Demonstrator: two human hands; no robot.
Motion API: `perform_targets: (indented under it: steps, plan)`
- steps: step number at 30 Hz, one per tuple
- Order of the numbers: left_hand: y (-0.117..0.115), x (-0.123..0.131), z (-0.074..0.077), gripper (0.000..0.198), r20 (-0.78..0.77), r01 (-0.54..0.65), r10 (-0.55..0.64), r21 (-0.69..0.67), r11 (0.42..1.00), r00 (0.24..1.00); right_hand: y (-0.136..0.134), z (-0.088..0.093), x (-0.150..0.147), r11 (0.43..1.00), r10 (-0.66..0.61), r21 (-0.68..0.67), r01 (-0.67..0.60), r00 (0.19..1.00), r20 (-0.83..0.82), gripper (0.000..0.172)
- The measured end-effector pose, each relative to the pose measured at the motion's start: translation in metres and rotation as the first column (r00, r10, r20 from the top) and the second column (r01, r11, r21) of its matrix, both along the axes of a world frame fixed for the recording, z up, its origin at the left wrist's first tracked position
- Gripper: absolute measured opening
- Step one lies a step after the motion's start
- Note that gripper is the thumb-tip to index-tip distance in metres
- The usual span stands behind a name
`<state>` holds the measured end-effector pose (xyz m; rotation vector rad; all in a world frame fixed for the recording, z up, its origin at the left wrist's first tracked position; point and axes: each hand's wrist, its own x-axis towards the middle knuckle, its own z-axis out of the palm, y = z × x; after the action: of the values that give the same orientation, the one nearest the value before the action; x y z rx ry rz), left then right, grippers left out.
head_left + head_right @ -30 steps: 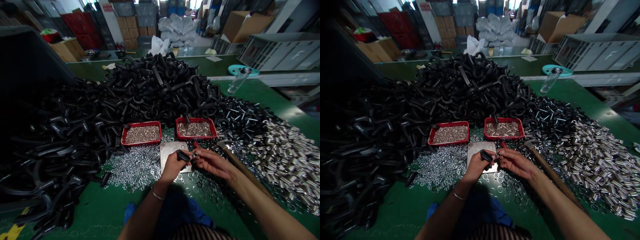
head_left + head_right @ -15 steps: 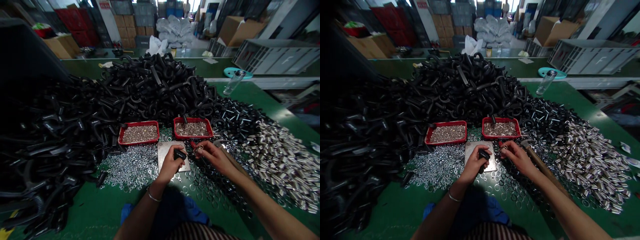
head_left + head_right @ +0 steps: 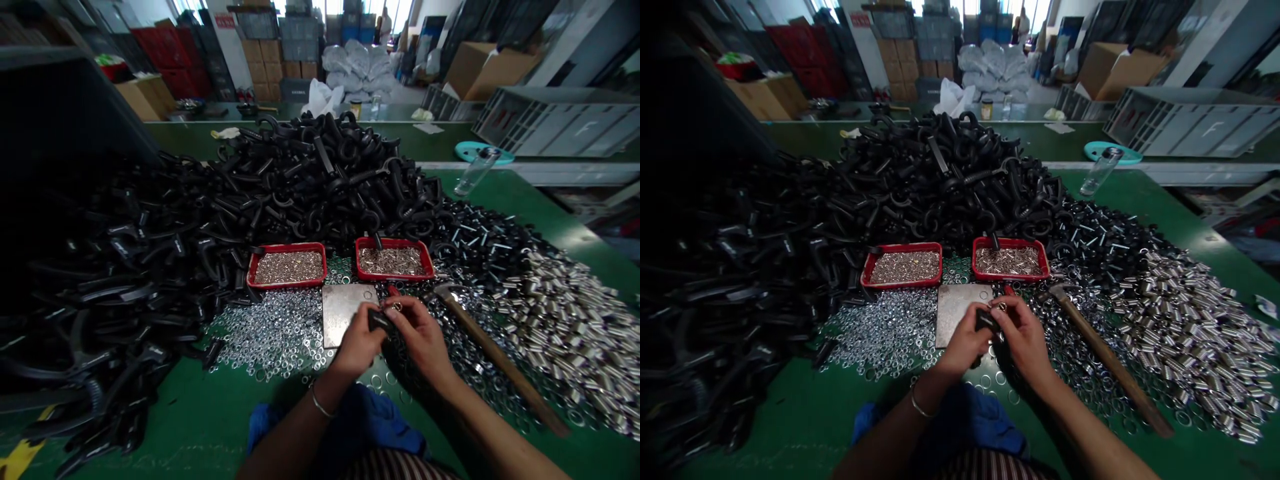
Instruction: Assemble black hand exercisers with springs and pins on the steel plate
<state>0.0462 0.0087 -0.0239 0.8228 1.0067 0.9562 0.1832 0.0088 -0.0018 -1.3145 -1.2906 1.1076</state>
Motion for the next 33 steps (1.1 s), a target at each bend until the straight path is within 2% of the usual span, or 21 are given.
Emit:
perform_targets:
  steps: [1, 3, 5, 6, 8, 10, 12, 13, 15, 16, 17, 18, 19, 21, 23, 24, 25, 26, 28, 30, 33]
  plan:
    - [-0.002, -0.003, 0.006, 0.043, 0.029, 0.120, -0.120, 0.009, 0.993, 0.992, 0.001, 0.001, 0.005, 0.999, 0.031, -0.014, -0.031, 1.000, -0.003, 0.021]
    - [-0.006, -0.010, 0.017, 0.050, 0.154, 0.336, -0.335, 0.020, 0.942, 0.930, 0.004, 0.004, 0.015, 0.992, 0.100, -0.070, -0.102, 0.994, -0.037, 0.020]
    - [-0.008, -0.016, 0.024, 0.046, 0.289, 0.440, -0.426, 0.018, 0.898, 0.857, 0.011, 0.006, 0.022, 0.973, 0.190, -0.120, -0.198, 0.979, -0.075, 0.019]
    - [-0.008, -0.017, 0.025, 0.042, 0.333, 0.448, -0.423, 0.004, 0.894, 0.843, 0.015, 0.005, 0.024, 0.956, 0.251, -0.137, -0.259, 0.965, -0.073, 0.019]
    - [-0.007, -0.020, 0.021, 0.034, 0.338, 0.338, -0.304, -0.045, 0.940, 0.891, 0.028, 0.001, 0.024, 0.930, 0.352, -0.130, -0.345, 0.935, 0.038, 0.020]
    - [-0.004, -0.026, 0.015, 0.031, 0.243, 0.089, -0.073, -0.056, 0.994, 0.967, 0.043, -0.007, 0.022, 0.924, 0.372, -0.035, -0.381, 0.873, 0.316, 0.020]
    - [0.000, -0.036, 0.014, 0.030, 0.125, -0.134, 0.132, 0.006, 0.991, 0.983, 0.058, -0.015, 0.019, 0.897, 0.292, 0.075, -0.436, 0.710, 0.641, 0.017]
    - [0.002, -0.043, 0.016, 0.030, 0.071, -0.183, 0.179, 0.045, 0.982, 0.981, 0.065, -0.019, 0.017, 0.870, 0.246, 0.096, -0.484, 0.593, 0.766, 0.015]
    - [0.005, -0.057, 0.022, 0.030, -0.023, -0.180, 0.183, 0.097, 0.979, 0.983, 0.075, -0.023, 0.015, 0.818, 0.187, 0.069, -0.572, 0.376, 0.908, 0.017]
    - [0.006, -0.063, 0.025, 0.031, -0.058, -0.164, 0.170, 0.106, 0.981, 0.984, 0.077, -0.023, 0.014, 0.799, 0.171, 0.053, -0.599, 0.311, 0.935, 0.018]
    - [0.007, -0.067, 0.028, 0.031, -0.078, -0.157, 0.166, 0.109, 0.982, 0.983, 0.078, -0.022, 0.014, 0.786, 0.168, 0.052, -0.616, 0.293, 0.941, 0.018]
    - [0.007, -0.069, 0.029, 0.031, -0.085, -0.166, 0.175, 0.109, 0.980, 0.981, 0.078, -0.021, 0.013, 0.782, 0.180, 0.066, -0.620, 0.327, 0.928, 0.017]
    - [0.008, -0.070, 0.030, 0.031, -0.087, -0.186, 0.196, 0.110, 0.976, 0.977, 0.076, -0.019, 0.012, 0.790, 0.203, 0.095, -0.606, 0.405, 0.891, 0.016]
    - [0.009, -0.066, 0.028, 0.031, -0.100, -0.243, 0.254, 0.112, 0.964, 0.962, 0.066, -0.015, 0.010, 0.850, 0.259, 0.147, -0.506, 0.644, 0.720, 0.014]
    - [0.011, -0.057, 0.024, 0.031, -0.132, -0.286, 0.304, 0.141, 0.948, 0.943, 0.050, -0.011, 0.005, 0.927, 0.315, 0.076, -0.367, 0.872, 0.376, 0.014]
    - [0.012, -0.052, 0.023, 0.031, -0.152, -0.296, 0.322, 0.172, 0.940, 0.935, 0.041, -0.010, 0.001, 0.946, 0.321, -0.010, -0.323, 0.935, 0.150, 0.015]
    - [0.012, -0.046, 0.022, 0.030, -0.173, -0.297, 0.335, 0.213, 0.931, 0.926, 0.032, -0.009, -0.003, 0.945, 0.301, -0.106, -0.308, 0.950, -0.079, 0.019]
    - [0.013, -0.041, 0.021, 0.030, -0.193, -0.293, 0.346, 0.259, 0.921, 0.918, 0.024, -0.009, -0.007, 0.928, 0.264, -0.189, -0.323, 0.923, -0.279, 0.022]
    - [0.013, -0.032, 0.020, 0.028, -0.235, -0.271, 0.362, 0.344, 0.899, 0.902, 0.013, -0.011, -0.014, 0.888, 0.188, -0.272, -0.370, 0.834, -0.518, 0.027]
    - [0.013, -0.027, 0.018, 0.028, -0.267, -0.247, 0.364, 0.386, 0.889, 0.892, 0.010, -0.017, -0.018, 0.875, 0.166, -0.296, -0.383, 0.812, -0.560, 0.027]
    - [0.013, -0.029, 0.013, 0.031, -0.205, -0.297, 0.367, 0.302, 0.906, 0.908, 0.014, -0.027, -0.013, 0.902, 0.209, -0.280, -0.328, 0.900, -0.382, 0.028]
